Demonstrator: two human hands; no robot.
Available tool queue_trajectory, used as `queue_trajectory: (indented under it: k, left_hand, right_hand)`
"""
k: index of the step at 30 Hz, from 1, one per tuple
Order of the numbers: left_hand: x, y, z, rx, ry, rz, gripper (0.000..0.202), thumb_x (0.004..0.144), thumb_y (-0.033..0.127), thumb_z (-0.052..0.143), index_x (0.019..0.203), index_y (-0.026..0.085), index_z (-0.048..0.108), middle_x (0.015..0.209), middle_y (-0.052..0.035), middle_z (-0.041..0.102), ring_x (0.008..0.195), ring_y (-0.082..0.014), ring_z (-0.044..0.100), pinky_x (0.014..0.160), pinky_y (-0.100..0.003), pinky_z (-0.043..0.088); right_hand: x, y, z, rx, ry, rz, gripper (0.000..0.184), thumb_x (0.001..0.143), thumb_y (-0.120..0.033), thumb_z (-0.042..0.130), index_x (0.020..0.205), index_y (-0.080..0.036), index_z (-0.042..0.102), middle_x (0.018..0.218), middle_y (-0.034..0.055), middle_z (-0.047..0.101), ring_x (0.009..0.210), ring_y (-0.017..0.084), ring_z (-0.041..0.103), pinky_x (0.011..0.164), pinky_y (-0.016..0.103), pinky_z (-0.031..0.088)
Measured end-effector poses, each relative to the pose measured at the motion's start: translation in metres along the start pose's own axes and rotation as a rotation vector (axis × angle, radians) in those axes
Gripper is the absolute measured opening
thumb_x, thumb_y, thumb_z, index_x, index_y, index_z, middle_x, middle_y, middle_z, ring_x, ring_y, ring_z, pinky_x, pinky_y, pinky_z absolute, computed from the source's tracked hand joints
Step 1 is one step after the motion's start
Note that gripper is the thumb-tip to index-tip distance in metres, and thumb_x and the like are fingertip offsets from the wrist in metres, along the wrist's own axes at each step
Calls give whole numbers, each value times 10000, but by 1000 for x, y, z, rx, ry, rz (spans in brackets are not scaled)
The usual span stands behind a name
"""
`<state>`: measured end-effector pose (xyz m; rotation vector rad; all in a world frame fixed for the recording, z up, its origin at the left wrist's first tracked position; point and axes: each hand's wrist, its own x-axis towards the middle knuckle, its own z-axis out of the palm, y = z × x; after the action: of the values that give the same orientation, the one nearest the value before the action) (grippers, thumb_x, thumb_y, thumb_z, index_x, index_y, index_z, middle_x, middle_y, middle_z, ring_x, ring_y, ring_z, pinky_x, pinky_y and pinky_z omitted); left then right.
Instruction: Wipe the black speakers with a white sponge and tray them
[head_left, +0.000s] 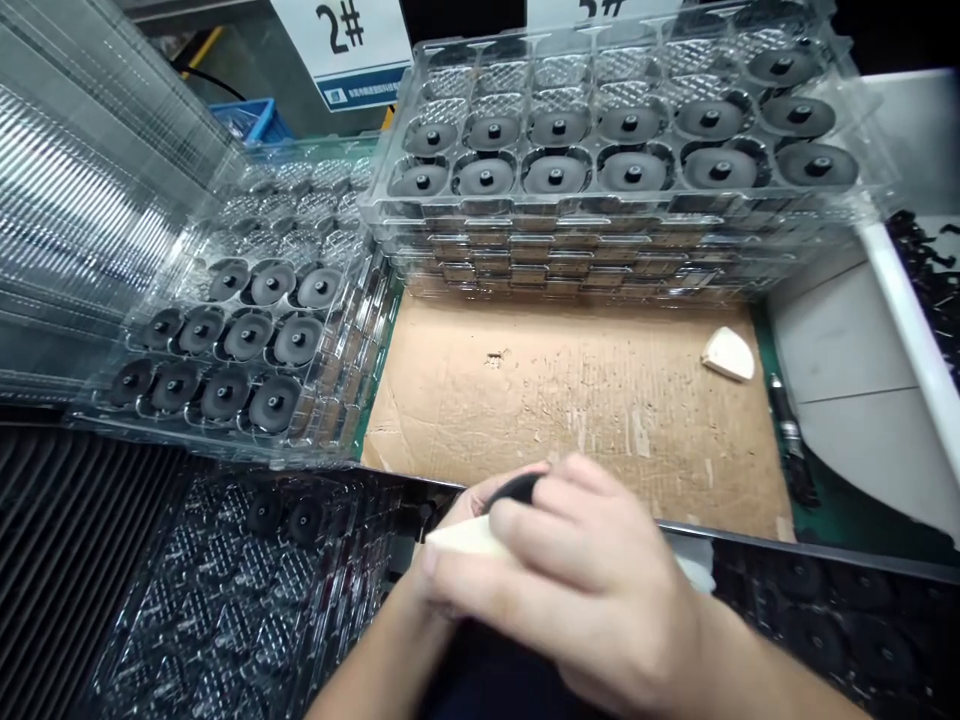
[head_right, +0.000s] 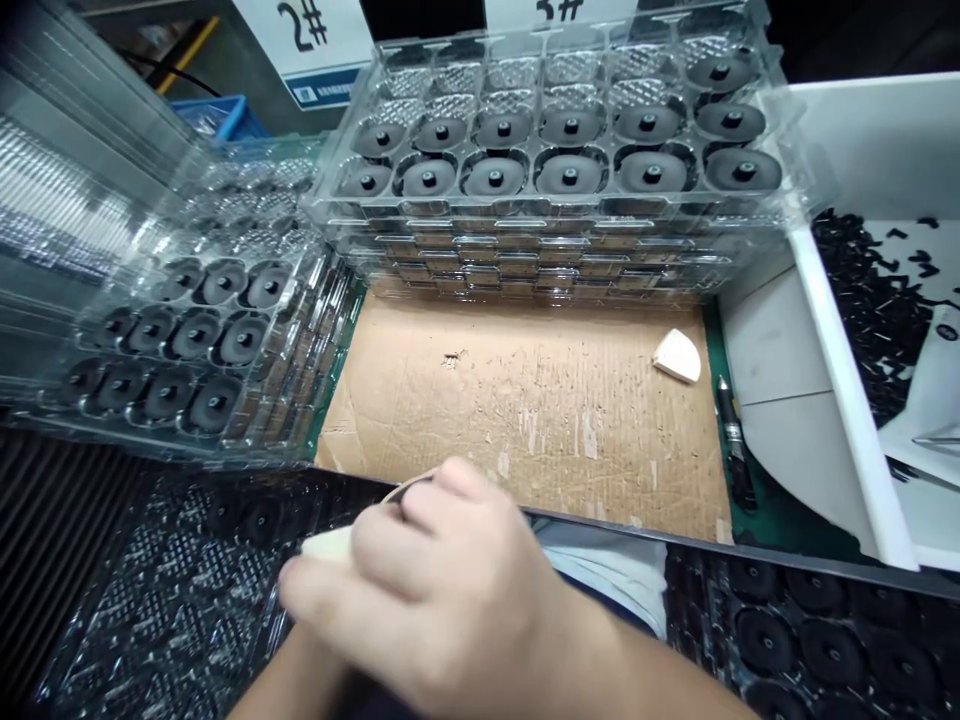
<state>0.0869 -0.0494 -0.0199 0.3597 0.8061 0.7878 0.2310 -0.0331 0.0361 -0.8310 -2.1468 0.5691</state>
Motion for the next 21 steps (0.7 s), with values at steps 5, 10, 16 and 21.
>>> queue_trajectory:
  k: [5, 10, 16, 21]
  left_hand:
    - [-3, 5, 0, -179, -152, -27, 592, 504, 384, 858, 1047, 230, 678, 1032, -34, 704, 916, -230, 678, 720, -283, 572]
    - [-5, 9, -3, -239, -161, -94, 608, 528, 306, 860, 1094, 212, 659, 1107, -62, 691, 976, -253, 672, 728, -287, 593]
    - [-2, 10, -2, -249, -91, -96, 597, 490, 310, 870, 1049, 214, 682, 1051, -57, 708, 889, -222, 689, 683, -286, 602]
    - [-3, 5, 1, -222, -65, -50, 608, 487, 303, 874, 1058, 242, 676, 1072, -40, 699, 944, -213, 669, 756, -267, 567]
  right_hand:
    - [-19, 30, -4, 55, 211, 446, 244, 911, -139, 503, 1093, -217, 644, 974, 6, 675, 830, 110, 592, 708, 249, 420]
    - [-63, 44, 16, 160, 171, 728, 199, 887, -276, 558, 1037, -269, 688, 912, 7, 687, 731, 128, 615, 587, 223, 462]
    - [-93, 43, 24, 193, 96, 861, 259, 873, -350, 553, 1057, -237, 697, 968, 48, 701, 758, 167, 651, 559, 230, 500]
    - [-53, 9, 1, 28, 291, 723, 252, 879, -240, 562, 1113, -254, 655, 1008, 36, 689, 688, 137, 621, 527, 222, 475]
